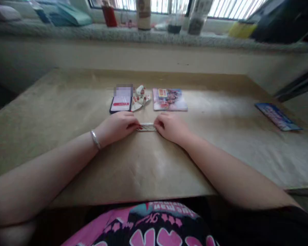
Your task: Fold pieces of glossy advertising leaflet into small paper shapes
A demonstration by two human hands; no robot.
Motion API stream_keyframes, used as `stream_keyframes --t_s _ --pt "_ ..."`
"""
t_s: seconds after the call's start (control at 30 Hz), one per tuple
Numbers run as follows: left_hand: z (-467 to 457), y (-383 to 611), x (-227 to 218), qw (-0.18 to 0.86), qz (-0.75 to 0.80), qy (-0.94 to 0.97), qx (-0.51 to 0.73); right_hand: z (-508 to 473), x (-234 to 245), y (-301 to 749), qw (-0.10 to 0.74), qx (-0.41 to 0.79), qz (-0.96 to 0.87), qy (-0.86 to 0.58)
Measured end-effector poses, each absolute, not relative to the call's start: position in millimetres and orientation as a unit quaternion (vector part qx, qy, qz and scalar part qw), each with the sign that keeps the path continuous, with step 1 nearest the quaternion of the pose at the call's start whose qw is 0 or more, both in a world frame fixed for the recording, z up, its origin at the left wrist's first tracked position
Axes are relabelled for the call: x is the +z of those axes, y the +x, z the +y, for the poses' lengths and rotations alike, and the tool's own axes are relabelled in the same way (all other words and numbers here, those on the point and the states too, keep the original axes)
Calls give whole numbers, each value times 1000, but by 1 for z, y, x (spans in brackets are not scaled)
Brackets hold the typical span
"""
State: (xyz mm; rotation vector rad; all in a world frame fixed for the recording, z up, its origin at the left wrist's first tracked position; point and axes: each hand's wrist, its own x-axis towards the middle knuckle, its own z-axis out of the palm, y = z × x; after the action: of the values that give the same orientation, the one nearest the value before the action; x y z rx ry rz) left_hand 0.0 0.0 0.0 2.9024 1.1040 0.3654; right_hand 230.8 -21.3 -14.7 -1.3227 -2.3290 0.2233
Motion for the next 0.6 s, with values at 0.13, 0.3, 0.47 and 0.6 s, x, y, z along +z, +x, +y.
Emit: stream_keyframes --t_s 0.13,0.3,0.47,0.6 --pt "2 0 -1 17 345 929 131 -19 -16 238 235 96 -845 -471" --pt "2 3 -8 65 338 919 192 -17 -17 239 264 125 -839 -459" --pt "2 4 -10 87 299 925 216 -16 -20 238 304 215 -784 -496" --pt "3 4 -10 124 299 915 240 -15 -23 237 344 270 -751 -496"
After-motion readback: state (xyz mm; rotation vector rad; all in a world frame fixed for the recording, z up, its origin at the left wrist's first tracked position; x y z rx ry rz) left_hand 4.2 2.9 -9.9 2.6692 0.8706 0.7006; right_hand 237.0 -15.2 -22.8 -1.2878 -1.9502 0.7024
